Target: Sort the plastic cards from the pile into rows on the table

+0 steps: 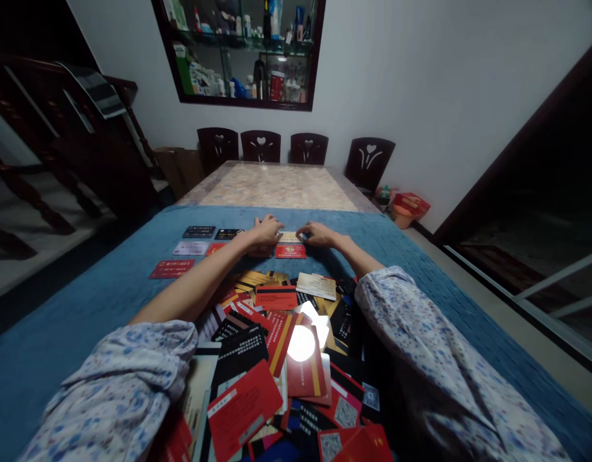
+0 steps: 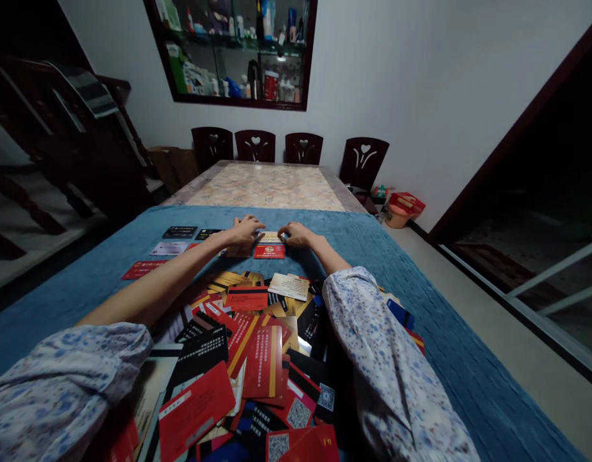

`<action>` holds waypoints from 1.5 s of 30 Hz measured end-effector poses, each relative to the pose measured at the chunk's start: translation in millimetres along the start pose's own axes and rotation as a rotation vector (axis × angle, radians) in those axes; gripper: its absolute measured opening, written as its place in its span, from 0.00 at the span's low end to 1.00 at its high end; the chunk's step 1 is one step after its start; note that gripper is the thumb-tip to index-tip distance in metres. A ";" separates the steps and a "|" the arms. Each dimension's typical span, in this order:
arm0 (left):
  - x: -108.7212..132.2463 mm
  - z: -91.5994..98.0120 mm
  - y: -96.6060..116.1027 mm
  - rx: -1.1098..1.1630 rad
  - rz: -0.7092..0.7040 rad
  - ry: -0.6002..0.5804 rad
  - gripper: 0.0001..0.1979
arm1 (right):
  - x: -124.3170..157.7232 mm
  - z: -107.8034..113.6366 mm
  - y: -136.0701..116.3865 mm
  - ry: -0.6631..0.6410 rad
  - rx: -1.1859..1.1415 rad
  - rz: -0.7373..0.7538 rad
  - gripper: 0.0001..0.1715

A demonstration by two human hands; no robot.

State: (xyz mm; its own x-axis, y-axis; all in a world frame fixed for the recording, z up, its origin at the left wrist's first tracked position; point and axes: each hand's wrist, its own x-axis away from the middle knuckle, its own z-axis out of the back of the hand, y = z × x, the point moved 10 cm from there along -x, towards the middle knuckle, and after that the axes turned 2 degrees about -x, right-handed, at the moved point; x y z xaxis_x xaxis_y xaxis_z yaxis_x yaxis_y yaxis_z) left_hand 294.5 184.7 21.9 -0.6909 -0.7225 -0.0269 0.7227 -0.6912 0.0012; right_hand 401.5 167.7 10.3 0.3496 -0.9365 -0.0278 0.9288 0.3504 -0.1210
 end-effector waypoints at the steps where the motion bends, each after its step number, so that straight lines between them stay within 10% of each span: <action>1: 3.8 2.4 -0.3 0.005 -0.013 0.024 0.23 | 0.7 0.7 0.7 0.011 -0.006 -0.007 0.29; 25: 178.9 26.6 67.3 0.201 -0.273 0.134 0.11 | 91.6 38.0 -104.8 0.187 -0.333 0.311 0.11; 45: 180.3 3.5 55.6 0.096 -0.129 0.018 0.11 | 99.0 -0.1 -146.3 0.021 -0.234 0.423 0.15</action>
State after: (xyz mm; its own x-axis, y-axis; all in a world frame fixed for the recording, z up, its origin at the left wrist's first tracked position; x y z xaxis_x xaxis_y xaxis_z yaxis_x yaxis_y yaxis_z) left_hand 210.0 15.9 20.7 -0.7768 -0.6277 -0.0504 0.6223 -0.7774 0.0916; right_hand 300.2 23.7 25.1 0.6858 -0.7136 -0.1427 0.6522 0.6897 -0.3145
